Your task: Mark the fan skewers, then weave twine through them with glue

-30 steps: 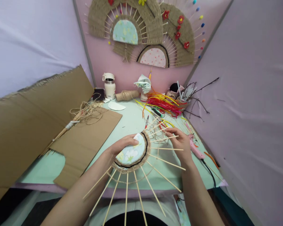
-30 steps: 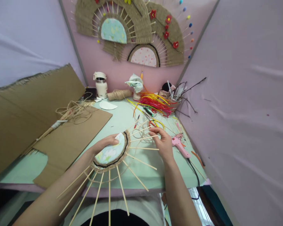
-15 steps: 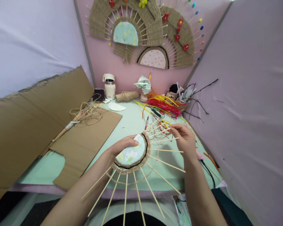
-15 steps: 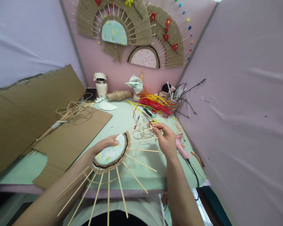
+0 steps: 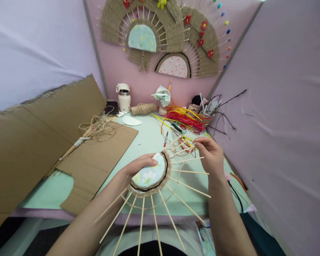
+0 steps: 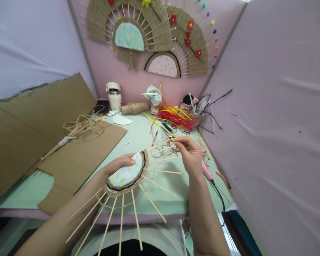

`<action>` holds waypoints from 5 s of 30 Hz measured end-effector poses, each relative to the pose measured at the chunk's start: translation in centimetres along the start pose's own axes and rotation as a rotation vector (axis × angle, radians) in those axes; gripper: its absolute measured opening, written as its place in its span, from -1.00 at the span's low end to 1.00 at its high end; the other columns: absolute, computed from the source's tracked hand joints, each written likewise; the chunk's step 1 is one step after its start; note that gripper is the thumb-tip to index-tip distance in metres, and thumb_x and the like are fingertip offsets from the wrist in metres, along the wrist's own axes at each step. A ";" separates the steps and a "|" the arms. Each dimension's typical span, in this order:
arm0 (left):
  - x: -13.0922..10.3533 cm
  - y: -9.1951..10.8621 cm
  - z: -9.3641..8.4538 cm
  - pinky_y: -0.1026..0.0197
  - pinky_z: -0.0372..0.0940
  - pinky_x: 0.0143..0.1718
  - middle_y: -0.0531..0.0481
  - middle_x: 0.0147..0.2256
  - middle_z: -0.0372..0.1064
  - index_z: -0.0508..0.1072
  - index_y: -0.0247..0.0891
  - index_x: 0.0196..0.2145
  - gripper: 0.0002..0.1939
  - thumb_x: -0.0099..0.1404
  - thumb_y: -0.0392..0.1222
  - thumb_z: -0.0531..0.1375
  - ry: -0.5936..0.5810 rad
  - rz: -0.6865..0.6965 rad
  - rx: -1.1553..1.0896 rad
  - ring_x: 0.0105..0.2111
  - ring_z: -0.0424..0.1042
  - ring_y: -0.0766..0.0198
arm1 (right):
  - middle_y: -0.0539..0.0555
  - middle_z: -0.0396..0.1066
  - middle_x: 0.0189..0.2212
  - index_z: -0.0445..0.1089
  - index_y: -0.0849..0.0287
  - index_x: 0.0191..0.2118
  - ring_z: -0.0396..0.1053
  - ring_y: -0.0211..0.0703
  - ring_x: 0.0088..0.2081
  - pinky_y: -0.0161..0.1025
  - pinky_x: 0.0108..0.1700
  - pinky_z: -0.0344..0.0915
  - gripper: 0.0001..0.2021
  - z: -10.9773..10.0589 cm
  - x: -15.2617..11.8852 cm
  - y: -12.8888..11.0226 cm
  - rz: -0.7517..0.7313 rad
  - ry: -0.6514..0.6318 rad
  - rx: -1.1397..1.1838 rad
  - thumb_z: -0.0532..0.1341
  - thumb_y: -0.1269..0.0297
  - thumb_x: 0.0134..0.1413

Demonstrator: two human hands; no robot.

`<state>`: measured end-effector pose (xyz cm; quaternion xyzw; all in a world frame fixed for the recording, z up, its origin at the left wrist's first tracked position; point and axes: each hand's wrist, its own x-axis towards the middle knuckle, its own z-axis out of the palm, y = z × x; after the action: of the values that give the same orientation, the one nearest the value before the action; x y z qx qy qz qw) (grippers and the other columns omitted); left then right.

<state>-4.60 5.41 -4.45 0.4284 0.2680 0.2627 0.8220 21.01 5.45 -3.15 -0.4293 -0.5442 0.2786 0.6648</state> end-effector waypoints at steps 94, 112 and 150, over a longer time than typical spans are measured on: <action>2.3 -2.6 3.6 0.25 0.39 -0.40 -0.07 -0.44 0.47 0.45 -0.38 -0.29 -0.83 0.32 -0.19 0.15 0.206 0.176 -0.689 -0.50 0.46 0.29 | 0.03 0.50 -0.44 0.51 0.13 -0.27 0.38 -0.27 -0.51 -0.32 -0.46 0.36 -0.64 3.9 -5.2 -2.4 0.545 0.094 0.254 0.29 -0.08 -0.01; 2.1 -2.6 3.6 0.25 0.39 -0.41 -0.06 -0.44 0.47 0.44 -0.39 -0.24 -0.82 0.30 -0.18 0.17 0.187 0.172 -0.685 -0.50 0.46 0.28 | 0.00 0.47 -0.54 0.48 0.20 -0.40 0.33 -0.29 -0.54 -0.33 -0.50 0.34 -0.55 4.6 -4.9 -3.5 0.573 0.174 0.272 0.42 -0.11 -0.28; 2.3 -2.9 3.3 0.23 0.36 -0.33 -0.07 -0.43 0.47 0.45 -0.38 -0.27 -0.83 0.28 -0.18 0.19 0.180 0.175 -0.693 -0.48 0.45 0.27 | -0.04 0.39 -0.60 0.41 0.21 -0.48 0.30 -0.32 -0.57 -0.37 -0.53 0.33 -0.56 4.4 -4.9 -3.5 0.602 0.197 0.248 0.41 -0.11 -0.27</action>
<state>-0.14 3.61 -5.81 0.1210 0.1968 0.4438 0.8658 15.16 0.85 -2.32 -0.5113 -0.2883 0.4837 0.6492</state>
